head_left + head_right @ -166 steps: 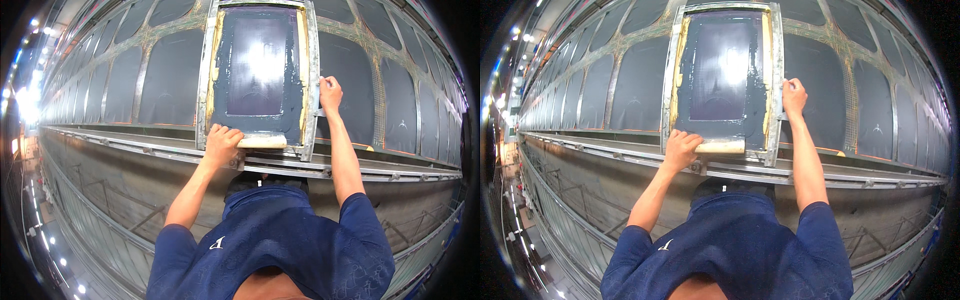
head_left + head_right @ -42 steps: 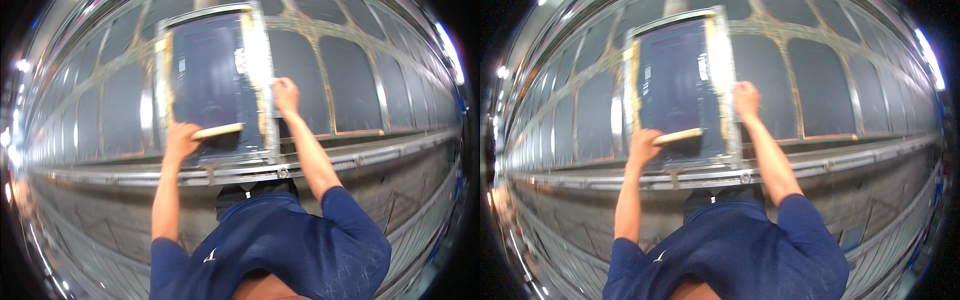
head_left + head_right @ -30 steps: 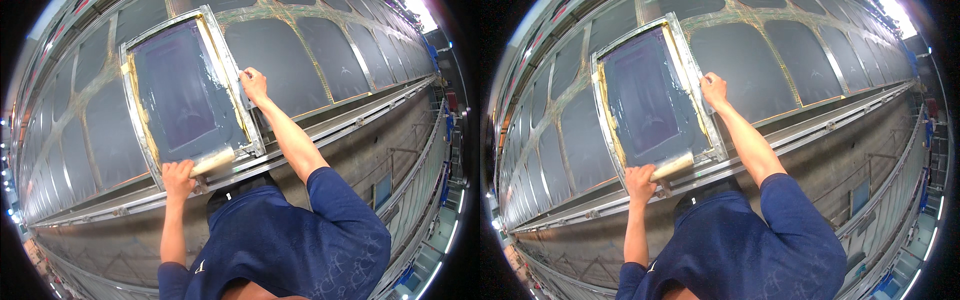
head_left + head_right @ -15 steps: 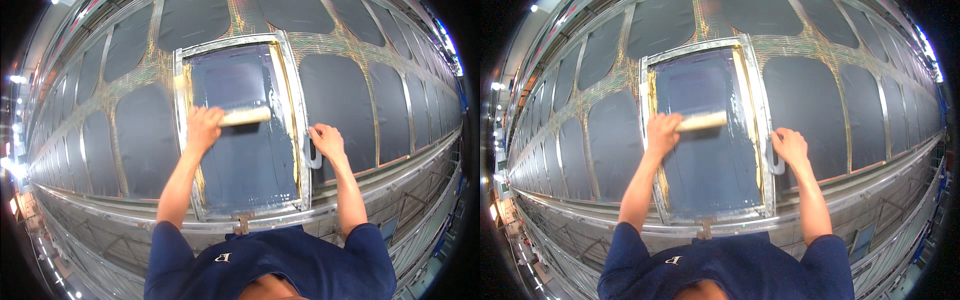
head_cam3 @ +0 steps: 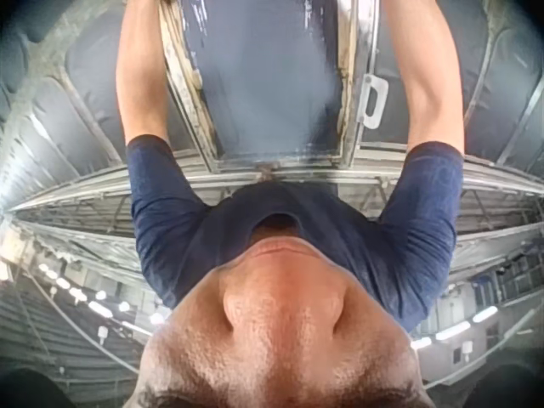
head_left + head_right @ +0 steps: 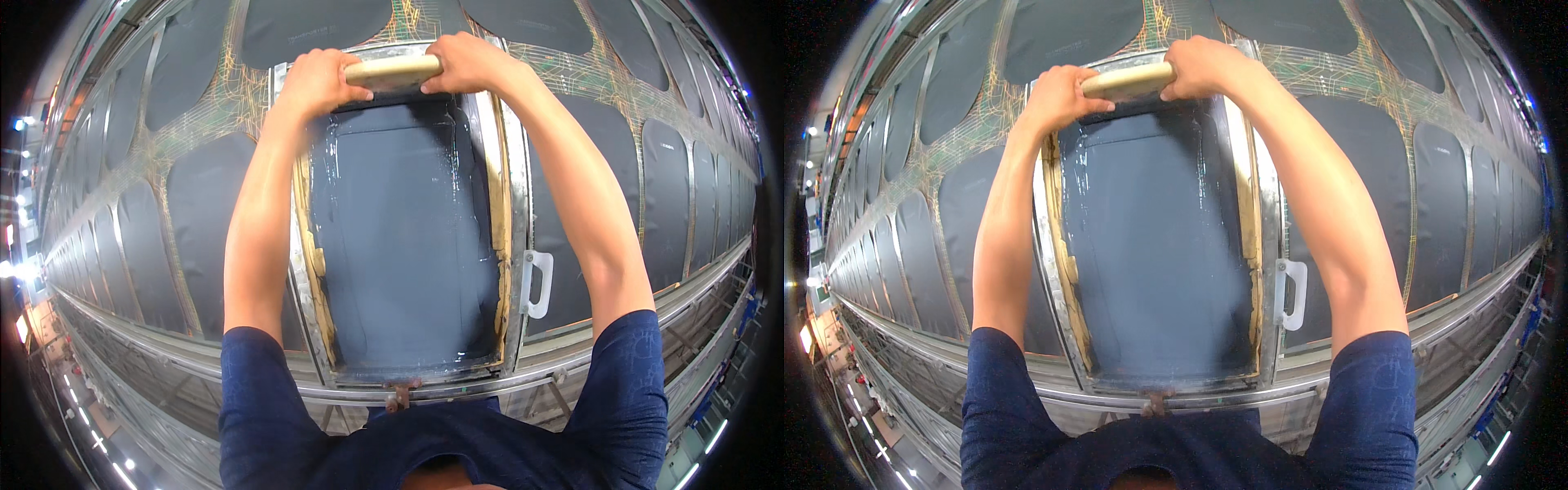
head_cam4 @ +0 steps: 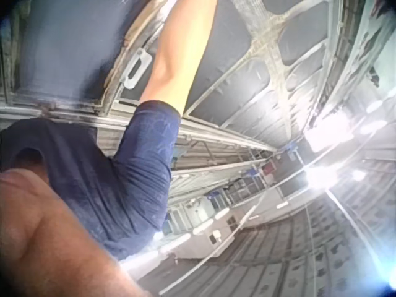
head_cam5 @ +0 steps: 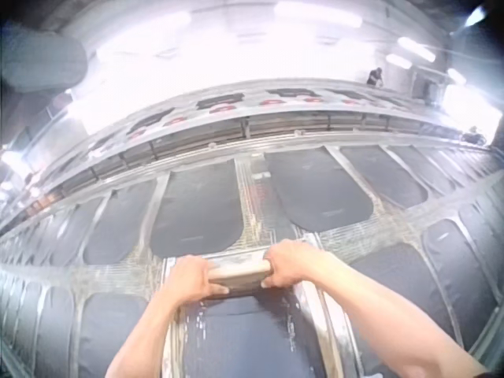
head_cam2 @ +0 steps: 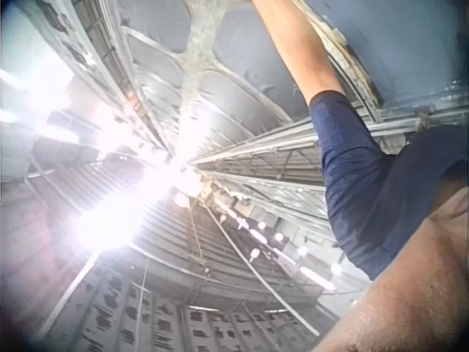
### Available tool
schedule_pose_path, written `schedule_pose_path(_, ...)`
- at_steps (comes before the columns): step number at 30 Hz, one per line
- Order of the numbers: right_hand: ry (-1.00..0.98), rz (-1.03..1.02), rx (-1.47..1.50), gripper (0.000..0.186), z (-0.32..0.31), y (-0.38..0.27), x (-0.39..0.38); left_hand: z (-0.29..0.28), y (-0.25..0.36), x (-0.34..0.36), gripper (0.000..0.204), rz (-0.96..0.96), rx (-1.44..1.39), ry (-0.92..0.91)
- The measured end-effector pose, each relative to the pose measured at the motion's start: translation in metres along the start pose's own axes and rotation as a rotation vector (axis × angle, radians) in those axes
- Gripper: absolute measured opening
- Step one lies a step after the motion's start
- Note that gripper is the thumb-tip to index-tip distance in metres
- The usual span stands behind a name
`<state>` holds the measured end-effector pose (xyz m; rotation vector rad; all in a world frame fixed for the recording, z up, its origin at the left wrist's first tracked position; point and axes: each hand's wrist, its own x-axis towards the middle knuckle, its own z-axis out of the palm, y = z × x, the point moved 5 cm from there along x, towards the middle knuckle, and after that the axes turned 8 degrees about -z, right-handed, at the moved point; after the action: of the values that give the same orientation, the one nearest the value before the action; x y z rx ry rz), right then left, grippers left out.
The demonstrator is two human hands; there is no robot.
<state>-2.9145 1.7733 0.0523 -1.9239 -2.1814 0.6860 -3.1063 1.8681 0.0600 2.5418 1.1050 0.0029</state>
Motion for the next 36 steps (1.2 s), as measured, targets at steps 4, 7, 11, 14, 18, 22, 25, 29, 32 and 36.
schedule_pose_path(4,0.058,-0.018,-0.033,0.031,0.015,0.005,0.003,0.008,0.005,-0.003,0.047,-0.037,0.041,-0.012)
schedule_pose_path(7,-0.005,0.045,-0.016,0.030,0.007,-0.025,-0.011,0.013,-0.001,-0.023,0.045,0.010,0.050,0.057)
schedule_pose_path(11,0.022,-0.040,-0.070,0.030,0.047,-0.042,-0.059,0.034,0.015,-0.086,0.042,0.009,0.024,0.013)
schedule_pose_path(14,-0.041,-0.005,-0.051,0.031,0.073,-0.088,-0.119,0.044,0.033,-0.167,0.036,0.048,-0.010,0.029)
schedule_pose_path(18,-0.055,-0.008,-0.080,0.022,0.129,-0.151,-0.227,0.070,0.069,-0.297,0.021,0.144,-0.038,0.083)
schedule_pose_path(22,0.038,-0.086,-0.079,0.014,0.168,-0.205,-0.308,0.096,0.084,-0.396,0.026,0.145,-0.067,0.102)
schedule_pose_path(25,0.064,-0.078,-0.062,0.012,0.171,-0.207,-0.317,0.092,0.088,-0.400,0.024,0.142,-0.053,0.038)
schedule_pose_path(29,0.056,-0.092,-0.151,0.011,0.138,-0.174,-0.261,0.075,0.071,-0.332,0.019,0.146,-0.068,0.110)
schedule_pose_path(32,0.084,-0.049,-0.171,0.022,0.094,-0.126,-0.184,0.052,0.052,-0.235,0.018,0.156,0.044,0.160)
schedule_pose_path(36,0.035,-0.003,-0.215,0.028,0.041,-0.057,-0.079,0.020,0.023,-0.105,0.026,0.076,0.058,0.054)
